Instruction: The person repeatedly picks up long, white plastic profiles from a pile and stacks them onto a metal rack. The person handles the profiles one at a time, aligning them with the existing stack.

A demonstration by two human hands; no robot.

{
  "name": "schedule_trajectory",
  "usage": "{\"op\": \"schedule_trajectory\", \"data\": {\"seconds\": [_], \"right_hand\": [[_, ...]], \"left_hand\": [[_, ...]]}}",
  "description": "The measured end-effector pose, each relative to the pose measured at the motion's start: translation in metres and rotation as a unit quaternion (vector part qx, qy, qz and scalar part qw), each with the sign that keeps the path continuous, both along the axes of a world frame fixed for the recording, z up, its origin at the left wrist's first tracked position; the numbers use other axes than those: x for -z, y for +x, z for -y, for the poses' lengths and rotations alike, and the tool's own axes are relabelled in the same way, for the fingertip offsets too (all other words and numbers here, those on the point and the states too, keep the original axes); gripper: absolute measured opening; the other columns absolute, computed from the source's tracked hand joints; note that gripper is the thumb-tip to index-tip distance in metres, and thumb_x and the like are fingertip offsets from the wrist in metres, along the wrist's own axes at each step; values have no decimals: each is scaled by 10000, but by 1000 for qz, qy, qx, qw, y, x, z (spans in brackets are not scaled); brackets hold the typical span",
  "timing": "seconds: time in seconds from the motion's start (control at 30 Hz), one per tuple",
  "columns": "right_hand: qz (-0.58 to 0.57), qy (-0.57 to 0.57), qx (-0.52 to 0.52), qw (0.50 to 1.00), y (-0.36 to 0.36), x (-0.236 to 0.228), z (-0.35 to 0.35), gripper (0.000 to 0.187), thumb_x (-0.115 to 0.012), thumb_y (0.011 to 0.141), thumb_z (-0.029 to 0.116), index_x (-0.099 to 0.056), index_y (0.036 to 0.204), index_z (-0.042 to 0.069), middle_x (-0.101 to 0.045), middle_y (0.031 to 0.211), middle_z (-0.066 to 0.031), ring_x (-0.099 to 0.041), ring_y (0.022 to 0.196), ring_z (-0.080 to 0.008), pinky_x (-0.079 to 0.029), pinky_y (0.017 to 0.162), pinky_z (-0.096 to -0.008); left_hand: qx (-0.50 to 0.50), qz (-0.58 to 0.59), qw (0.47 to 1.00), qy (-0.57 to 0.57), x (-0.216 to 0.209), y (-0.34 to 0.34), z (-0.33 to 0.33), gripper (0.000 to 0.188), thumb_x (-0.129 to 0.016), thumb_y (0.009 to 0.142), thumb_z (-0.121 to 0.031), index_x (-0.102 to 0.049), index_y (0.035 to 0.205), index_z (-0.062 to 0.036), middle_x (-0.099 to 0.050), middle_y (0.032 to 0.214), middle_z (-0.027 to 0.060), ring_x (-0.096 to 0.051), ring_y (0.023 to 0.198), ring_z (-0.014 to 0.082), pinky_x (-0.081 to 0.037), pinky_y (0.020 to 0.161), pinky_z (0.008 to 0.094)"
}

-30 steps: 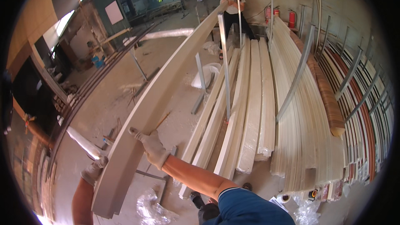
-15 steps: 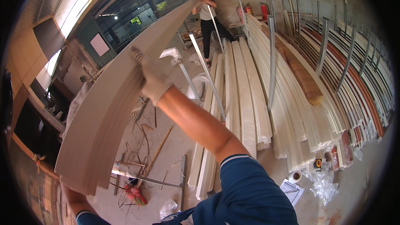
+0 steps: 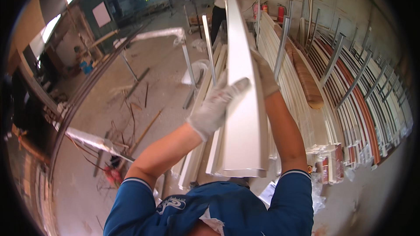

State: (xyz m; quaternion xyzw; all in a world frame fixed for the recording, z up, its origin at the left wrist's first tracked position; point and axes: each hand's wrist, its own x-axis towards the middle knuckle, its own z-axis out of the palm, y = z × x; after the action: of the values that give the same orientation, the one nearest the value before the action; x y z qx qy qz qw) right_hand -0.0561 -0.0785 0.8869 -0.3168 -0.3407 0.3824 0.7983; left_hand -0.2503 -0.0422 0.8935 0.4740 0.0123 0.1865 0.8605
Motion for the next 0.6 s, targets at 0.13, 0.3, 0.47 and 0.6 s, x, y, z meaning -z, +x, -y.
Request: {"op": "schedule_trajectory", "data": {"seconds": [0.13, 0.3, 0.47, 0.6], "right_hand": [[2, -122, 90, 988, 14, 69, 33, 503, -426, 1044, 401, -479, 1377, 28, -606, 1236, -113, -615, 1107, -182, -535, 922, -338], [-84, -205, 11, 975, -3, 157, 77, 715, -411, 976, 631, -503, 1365, 38, -601, 1250, -104, -605, 1111, -201, -520, 924, -337], [-236, -259, -54, 935, -46, 274, 101, 643, -626, 923, 500, -485, 1366, 55, -616, 1226, -151, -631, 1087, -273, -522, 955, -406], [-258, -362, -5, 896, -47, 369, 66, 325, -686, 895, 303, -595, 1106, 73, -676, 888, -105, -675, 773, -235, -570, 746, -367]], "left_hand": [[-1, 36, 998, 56, 71, 22, 22, 988, -686, 941, -172, 78, 1551, -29, -562, 1343, 124, -560, 1200, 155, -460, 990, 260], [12, -84, 994, 71, 146, 32, 25, 1065, -733, 894, -161, 95, 1548, -17, -480, 1398, 164, -538, 1214, 179, -456, 973, 248], [-8, -180, 983, 21, 253, 29, 6, 1120, -776, 843, -147, 83, 1549, -12, -452, 1415, 195, -566, 1178, 210, -495, 921, 263], [-75, -218, 973, -8, 357, 25, -13, 1076, -796, 813, -115, -22, 1553, 0, -475, 1387, 208, -605, 1105, 210, -524, 859, 280]]}}
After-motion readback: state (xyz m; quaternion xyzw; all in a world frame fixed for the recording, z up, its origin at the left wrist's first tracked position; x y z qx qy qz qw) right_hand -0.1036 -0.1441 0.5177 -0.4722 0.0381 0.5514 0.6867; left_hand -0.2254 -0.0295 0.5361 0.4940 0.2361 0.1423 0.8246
